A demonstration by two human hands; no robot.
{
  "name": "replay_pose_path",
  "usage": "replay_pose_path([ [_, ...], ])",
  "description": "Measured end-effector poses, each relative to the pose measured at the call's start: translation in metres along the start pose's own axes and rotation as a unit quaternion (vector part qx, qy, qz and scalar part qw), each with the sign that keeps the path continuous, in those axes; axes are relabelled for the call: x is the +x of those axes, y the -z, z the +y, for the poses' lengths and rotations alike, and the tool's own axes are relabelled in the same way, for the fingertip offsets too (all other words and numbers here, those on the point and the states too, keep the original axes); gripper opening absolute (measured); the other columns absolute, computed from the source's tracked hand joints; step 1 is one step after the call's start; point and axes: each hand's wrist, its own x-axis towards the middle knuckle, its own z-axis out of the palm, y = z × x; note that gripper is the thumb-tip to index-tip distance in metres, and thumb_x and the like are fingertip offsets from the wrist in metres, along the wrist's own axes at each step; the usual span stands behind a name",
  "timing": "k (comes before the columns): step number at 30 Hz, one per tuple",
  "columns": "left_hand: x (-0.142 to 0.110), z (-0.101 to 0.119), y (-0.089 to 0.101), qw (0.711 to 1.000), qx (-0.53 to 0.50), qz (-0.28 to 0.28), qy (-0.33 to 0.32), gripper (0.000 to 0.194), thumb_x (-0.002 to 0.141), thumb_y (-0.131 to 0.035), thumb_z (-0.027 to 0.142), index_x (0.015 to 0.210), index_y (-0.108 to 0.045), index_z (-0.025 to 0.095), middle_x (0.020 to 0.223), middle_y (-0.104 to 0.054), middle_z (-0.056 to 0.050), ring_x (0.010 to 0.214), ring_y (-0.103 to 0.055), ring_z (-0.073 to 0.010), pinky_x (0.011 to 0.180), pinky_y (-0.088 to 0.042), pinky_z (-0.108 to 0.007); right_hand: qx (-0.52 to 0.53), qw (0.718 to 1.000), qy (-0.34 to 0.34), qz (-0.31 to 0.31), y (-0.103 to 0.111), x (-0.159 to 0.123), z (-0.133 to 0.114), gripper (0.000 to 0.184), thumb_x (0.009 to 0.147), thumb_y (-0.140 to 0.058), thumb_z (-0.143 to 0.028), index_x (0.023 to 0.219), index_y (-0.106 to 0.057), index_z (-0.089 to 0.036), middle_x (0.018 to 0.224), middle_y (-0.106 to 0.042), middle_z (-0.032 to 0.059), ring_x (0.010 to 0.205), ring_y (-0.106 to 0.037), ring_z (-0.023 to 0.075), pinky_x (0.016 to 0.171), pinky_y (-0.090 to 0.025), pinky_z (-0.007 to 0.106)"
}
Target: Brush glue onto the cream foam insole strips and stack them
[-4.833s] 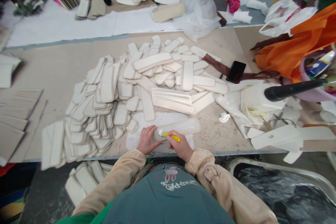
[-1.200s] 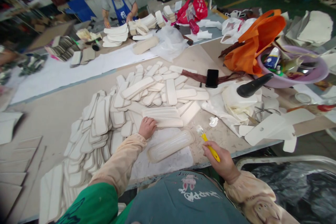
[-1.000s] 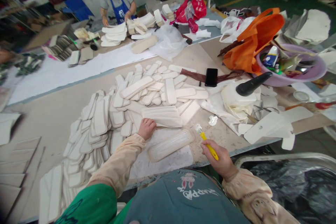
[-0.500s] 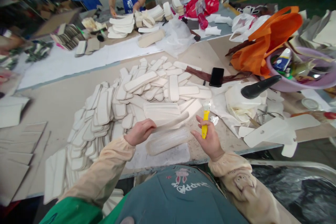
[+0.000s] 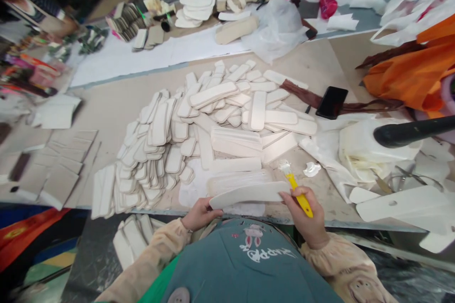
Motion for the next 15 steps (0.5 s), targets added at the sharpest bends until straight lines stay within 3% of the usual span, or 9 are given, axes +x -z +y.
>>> replay_pose_path([
  [4, -0.019, -0.009, -0.018, 0.964, -0.231, 0.079, 0.103, 0.036, 0.073, -0.065, 0.044, 0.092, -0.060, 0.014, 0.070, -0.063, -0.001, 0.064, -0.059, -0.0131, 0.063, -0.048, -0.025, -0.036, 0.999, 0.009, -0.017, 0.002, 0.003, 0.004, 0.030, 0.070, -0.073, -0.034, 0.084, -0.049, -0.022, 0.077, -0.052, -0.0027, 0.063, -0.055, 0.0124, 0.060, -0.051, 0.025],
  [7, -0.019, -0.015, -0.023, 0.929, -0.302, 0.159, 0.141, 0.040, 0.069, -0.069, 0.045, 0.093, -0.059, 0.014, 0.071, -0.063, -0.001, 0.063, -0.060, -0.0130, 0.060, -0.049, -0.024, -0.110, 0.993, 0.035, -0.029, 0.000, 0.005, 0.009, 0.027, 0.072, -0.071, -0.036, 0.083, -0.051, -0.022, 0.078, -0.055, -0.0019, 0.066, -0.056, 0.0133, 0.065, -0.049, 0.026],
  [11, -0.007, -0.026, -0.025, 0.905, -0.295, 0.245, 0.182, 0.038, 0.064, -0.070, 0.048, 0.078, -0.059, 0.014, 0.061, -0.058, 0.002, 0.049, -0.051, -0.0078, 0.050, -0.046, -0.021, -0.173, 0.982, 0.065, -0.043, -0.006, 0.009, 0.014, 0.028, 0.073, -0.069, -0.041, 0.084, -0.052, -0.022, 0.080, -0.059, 0.0002, 0.071, -0.059, 0.0162, 0.066, -0.049, 0.028],
  [15, 0.009, -0.035, -0.019, 0.911, -0.187, 0.309, 0.201, 0.033, 0.065, -0.067, 0.047, 0.071, -0.058, 0.015, 0.053, -0.055, 0.004, 0.045, -0.048, -0.0078, 0.044, -0.040, -0.019, -0.190, 0.977, 0.087, -0.043, -0.014, 0.017, 0.015, 0.025, 0.077, -0.066, -0.040, 0.086, -0.052, -0.022, 0.085, -0.065, 0.0025, 0.076, -0.064, 0.0183, 0.068, -0.051, 0.029],
])
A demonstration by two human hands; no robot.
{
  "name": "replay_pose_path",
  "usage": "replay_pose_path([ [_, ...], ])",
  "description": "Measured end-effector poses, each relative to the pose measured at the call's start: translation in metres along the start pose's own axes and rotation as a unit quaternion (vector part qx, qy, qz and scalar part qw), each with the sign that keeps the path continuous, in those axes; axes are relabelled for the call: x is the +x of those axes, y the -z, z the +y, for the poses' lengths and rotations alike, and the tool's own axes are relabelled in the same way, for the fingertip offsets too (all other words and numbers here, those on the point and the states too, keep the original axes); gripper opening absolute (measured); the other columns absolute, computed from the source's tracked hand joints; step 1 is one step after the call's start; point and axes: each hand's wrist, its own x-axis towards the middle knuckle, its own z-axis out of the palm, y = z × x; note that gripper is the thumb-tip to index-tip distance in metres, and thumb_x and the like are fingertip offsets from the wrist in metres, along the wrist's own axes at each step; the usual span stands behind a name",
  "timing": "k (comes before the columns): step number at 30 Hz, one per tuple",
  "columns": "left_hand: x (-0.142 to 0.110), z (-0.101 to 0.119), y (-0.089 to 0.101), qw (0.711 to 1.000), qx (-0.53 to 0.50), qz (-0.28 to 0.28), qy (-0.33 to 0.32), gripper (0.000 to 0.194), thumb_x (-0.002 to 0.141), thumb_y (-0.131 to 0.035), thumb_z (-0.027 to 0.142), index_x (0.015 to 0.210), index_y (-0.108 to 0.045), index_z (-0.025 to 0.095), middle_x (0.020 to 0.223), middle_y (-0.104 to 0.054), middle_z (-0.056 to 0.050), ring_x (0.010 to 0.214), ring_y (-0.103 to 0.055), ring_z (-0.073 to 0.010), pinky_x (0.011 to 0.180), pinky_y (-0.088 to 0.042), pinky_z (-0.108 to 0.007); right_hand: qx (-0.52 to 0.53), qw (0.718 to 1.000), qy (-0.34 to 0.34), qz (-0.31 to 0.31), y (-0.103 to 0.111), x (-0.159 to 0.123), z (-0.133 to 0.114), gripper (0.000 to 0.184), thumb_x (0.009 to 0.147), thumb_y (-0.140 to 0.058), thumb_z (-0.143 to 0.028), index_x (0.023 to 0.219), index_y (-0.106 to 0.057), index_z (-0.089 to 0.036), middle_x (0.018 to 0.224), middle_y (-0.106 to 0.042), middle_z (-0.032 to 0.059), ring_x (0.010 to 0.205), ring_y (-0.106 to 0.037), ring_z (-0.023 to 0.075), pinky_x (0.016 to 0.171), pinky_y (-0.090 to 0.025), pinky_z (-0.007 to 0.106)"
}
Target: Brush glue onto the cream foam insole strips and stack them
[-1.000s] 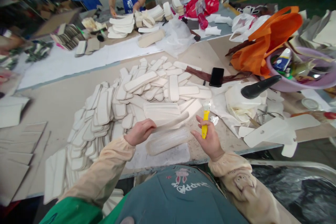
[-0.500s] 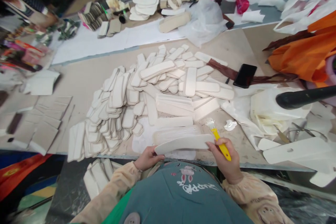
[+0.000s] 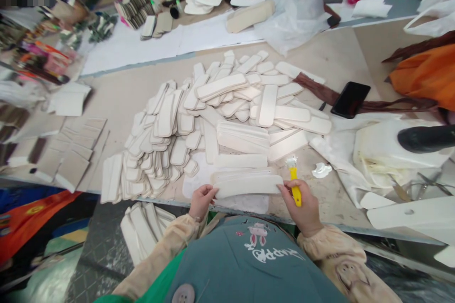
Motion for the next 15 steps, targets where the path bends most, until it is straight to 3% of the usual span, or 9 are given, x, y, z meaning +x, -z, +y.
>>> replay_pose_path([
  [4, 0.020, 0.002, -0.001, 0.992, 0.122, 0.038, -0.021, 0.027, 0.070, -0.061, 0.043, 0.069, -0.060, 0.016, 0.049, -0.056, 0.003, 0.045, -0.049, -0.0083, 0.044, -0.037, -0.018, -0.022, 0.999, 0.028, 0.009, -0.010, 0.010, 0.005, 0.021, 0.079, -0.063, -0.038, 0.085, -0.053, -0.021, 0.082, -0.066, 0.0019, 0.073, -0.066, 0.0179, 0.065, -0.052, 0.028],
  [9, 0.032, 0.004, -0.001, 0.986, 0.163, 0.010, -0.023, 0.026, 0.072, -0.058, 0.042, 0.069, -0.061, 0.016, 0.047, -0.057, 0.003, 0.044, -0.049, -0.0085, 0.046, -0.037, -0.019, -0.022, 0.999, 0.033, 0.006, -0.018, 0.013, 0.009, 0.019, 0.080, -0.063, -0.035, 0.087, -0.053, -0.021, 0.083, -0.067, 0.0018, 0.074, -0.066, 0.0175, 0.067, -0.053, 0.027],
  [15, 0.043, -0.001, 0.003, 0.977, 0.209, -0.005, -0.037, 0.027, 0.071, -0.059, 0.044, 0.070, -0.062, 0.017, 0.049, -0.057, 0.003, 0.047, -0.052, -0.0097, 0.049, -0.039, -0.020, -0.023, 1.000, 0.014, -0.011, -0.011, 0.005, 0.016, 0.017, 0.081, -0.061, -0.032, 0.090, -0.049, -0.022, 0.092, -0.069, 0.0035, 0.075, -0.067, 0.0175, 0.065, -0.054, 0.028],
])
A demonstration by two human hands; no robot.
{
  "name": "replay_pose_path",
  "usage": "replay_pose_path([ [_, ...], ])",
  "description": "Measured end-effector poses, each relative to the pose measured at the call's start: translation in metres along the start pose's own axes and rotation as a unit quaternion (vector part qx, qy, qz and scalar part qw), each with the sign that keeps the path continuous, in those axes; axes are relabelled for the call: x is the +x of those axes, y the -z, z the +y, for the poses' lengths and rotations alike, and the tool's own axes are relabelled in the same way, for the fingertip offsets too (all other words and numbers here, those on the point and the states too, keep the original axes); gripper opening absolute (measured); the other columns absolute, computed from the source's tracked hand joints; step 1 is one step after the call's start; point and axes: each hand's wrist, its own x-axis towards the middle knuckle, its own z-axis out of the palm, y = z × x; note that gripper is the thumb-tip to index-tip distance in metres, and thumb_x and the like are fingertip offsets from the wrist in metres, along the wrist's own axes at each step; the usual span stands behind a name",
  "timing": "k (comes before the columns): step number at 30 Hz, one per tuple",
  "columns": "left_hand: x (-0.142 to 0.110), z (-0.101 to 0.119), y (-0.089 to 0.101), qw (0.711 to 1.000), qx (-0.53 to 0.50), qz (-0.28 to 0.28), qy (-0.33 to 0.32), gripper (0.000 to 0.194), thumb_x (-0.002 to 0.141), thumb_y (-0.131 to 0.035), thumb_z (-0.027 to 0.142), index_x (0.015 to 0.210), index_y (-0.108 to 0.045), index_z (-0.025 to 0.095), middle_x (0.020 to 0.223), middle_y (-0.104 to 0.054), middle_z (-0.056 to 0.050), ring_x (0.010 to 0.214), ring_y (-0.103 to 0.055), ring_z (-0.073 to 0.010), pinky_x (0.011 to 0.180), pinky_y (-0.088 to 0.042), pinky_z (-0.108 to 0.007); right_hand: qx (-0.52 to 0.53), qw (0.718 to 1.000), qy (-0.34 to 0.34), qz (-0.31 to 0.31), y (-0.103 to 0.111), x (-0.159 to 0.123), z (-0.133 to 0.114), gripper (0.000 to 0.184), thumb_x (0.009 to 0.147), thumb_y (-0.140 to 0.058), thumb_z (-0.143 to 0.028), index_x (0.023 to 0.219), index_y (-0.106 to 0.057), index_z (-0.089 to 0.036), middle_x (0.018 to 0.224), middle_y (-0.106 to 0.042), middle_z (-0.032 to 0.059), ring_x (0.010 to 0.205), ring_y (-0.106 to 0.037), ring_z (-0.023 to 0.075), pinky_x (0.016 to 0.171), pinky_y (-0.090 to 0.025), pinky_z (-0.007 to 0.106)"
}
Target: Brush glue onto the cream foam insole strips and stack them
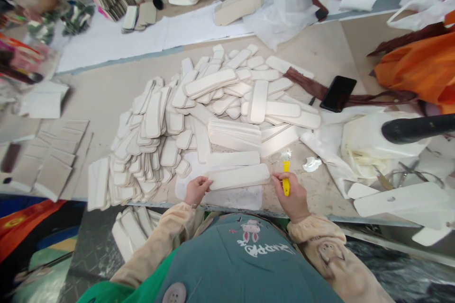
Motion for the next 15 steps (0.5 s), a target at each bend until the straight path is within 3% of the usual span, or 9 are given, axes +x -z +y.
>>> replay_pose_path([
  [4, 0.005, -0.004, 0.000, 1.000, 0.017, -0.005, -0.006, 0.027, 0.072, -0.058, 0.045, 0.069, -0.061, 0.018, 0.050, -0.058, 0.003, 0.048, -0.054, -0.0103, 0.050, -0.040, -0.020, 0.002, 1.000, 0.001, -0.010, 0.000, -0.005, 0.011, 0.020, 0.082, -0.061, -0.032, 0.093, -0.047, -0.022, 0.105, -0.067, 0.0062, 0.077, -0.067, 0.0183, 0.068, -0.055, 0.032],
  [9, 0.007, -0.007, -0.001, 1.000, 0.018, -0.007, -0.010, 0.027, 0.071, -0.058, 0.046, 0.070, -0.061, 0.018, 0.050, -0.059, 0.004, 0.048, -0.054, -0.0103, 0.050, -0.040, -0.021, -0.053, 0.993, 0.094, -0.046, -0.010, -0.005, 0.022, 0.031, 0.078, -0.065, -0.036, 0.096, -0.045, -0.022, 0.118, -0.060, 0.0106, 0.106, -0.058, 0.0263, 0.083, -0.051, 0.042],
  [15, 0.011, -0.008, 0.001, 1.000, -0.013, -0.025, 0.000, 0.026, 0.069, -0.061, 0.044, 0.069, -0.059, 0.018, 0.047, -0.056, 0.005, 0.044, -0.051, -0.0089, 0.047, -0.038, -0.019, -0.035, 0.985, 0.133, -0.103, -0.021, -0.001, 0.030, 0.032, 0.078, -0.065, -0.034, 0.097, -0.043, -0.023, 0.126, -0.053, 0.0127, 0.114, -0.053, 0.0271, 0.088, -0.049, 0.045],
])
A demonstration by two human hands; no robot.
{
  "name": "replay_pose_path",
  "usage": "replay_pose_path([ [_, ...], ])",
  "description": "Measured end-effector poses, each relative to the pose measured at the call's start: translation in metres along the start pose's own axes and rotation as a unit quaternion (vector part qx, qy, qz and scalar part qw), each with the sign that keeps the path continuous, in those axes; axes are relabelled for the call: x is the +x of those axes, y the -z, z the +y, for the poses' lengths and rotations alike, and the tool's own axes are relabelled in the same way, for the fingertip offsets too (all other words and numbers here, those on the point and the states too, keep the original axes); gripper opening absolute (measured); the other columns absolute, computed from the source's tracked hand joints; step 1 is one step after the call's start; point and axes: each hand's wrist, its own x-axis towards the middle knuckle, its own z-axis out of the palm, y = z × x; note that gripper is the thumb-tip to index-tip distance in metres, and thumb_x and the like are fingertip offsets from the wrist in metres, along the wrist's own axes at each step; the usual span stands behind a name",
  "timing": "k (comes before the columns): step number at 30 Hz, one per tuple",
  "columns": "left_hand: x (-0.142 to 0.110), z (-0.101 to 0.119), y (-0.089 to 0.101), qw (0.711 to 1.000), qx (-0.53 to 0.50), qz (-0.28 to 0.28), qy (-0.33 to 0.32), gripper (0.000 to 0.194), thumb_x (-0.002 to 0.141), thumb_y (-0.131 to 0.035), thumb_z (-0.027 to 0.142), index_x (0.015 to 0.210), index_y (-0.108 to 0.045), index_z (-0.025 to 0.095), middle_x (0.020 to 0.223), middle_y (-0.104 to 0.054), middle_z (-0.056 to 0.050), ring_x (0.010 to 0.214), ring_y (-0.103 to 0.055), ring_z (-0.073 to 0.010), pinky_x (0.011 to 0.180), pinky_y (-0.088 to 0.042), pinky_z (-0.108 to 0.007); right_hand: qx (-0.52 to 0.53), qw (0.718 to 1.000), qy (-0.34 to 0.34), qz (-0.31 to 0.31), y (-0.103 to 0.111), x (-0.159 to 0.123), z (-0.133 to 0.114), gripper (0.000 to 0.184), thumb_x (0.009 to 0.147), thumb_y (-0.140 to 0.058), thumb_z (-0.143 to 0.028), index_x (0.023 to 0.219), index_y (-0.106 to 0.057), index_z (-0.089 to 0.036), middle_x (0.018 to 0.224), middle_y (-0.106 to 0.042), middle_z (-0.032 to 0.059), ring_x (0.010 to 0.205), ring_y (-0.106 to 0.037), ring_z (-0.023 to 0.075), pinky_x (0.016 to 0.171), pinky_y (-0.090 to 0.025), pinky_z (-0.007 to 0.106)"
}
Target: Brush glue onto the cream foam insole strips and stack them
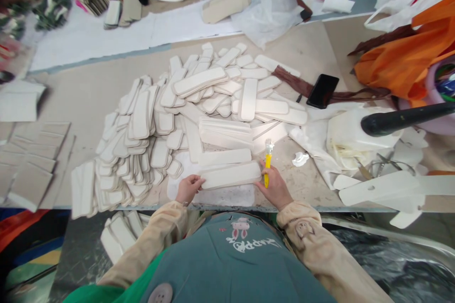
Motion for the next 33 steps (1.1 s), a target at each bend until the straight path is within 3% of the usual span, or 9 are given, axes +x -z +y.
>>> replay_pose_path([
  [13, 0.0019, 0.0058, 0.0009, 0.998, -0.057, -0.019, 0.024, 0.024, 0.067, -0.063, 0.041, 0.067, -0.056, 0.018, 0.044, -0.053, 0.006, 0.039, -0.047, -0.0078, 0.042, -0.038, -0.018, 0.017, 0.998, 0.027, -0.057, 0.0007, 0.0013, 0.0054, 0.035, 0.074, -0.068, -0.032, 0.096, -0.042, -0.023, 0.131, -0.049, 0.0135, 0.121, -0.047, 0.0279, 0.094, -0.046, 0.050],
  [21, 0.0049, 0.0031, 0.0034, 0.996, -0.073, -0.044, 0.002, 0.027, 0.066, -0.066, 0.042, 0.069, -0.057, 0.017, 0.045, -0.054, 0.005, 0.039, -0.047, -0.0075, 0.042, -0.038, -0.019, 0.000, 0.999, 0.003, -0.049, 0.0036, 0.0035, 0.0028, 0.026, 0.080, -0.062, -0.034, 0.096, -0.044, -0.023, 0.121, -0.055, 0.0109, 0.109, -0.055, 0.0256, 0.088, -0.049, 0.044],
  [33, 0.0002, 0.0075, 0.0042, 0.998, -0.062, -0.026, 0.011, 0.023, 0.067, -0.065, 0.038, 0.070, -0.056, 0.017, 0.048, -0.054, 0.005, 0.042, -0.048, -0.0073, 0.043, -0.038, -0.018, -0.048, 0.998, 0.011, -0.039, 0.0015, 0.0054, 0.0049, 0.022, 0.081, -0.059, -0.038, 0.092, -0.046, -0.024, 0.115, -0.060, 0.0101, 0.102, -0.058, 0.0258, 0.083, -0.051, 0.043],
])
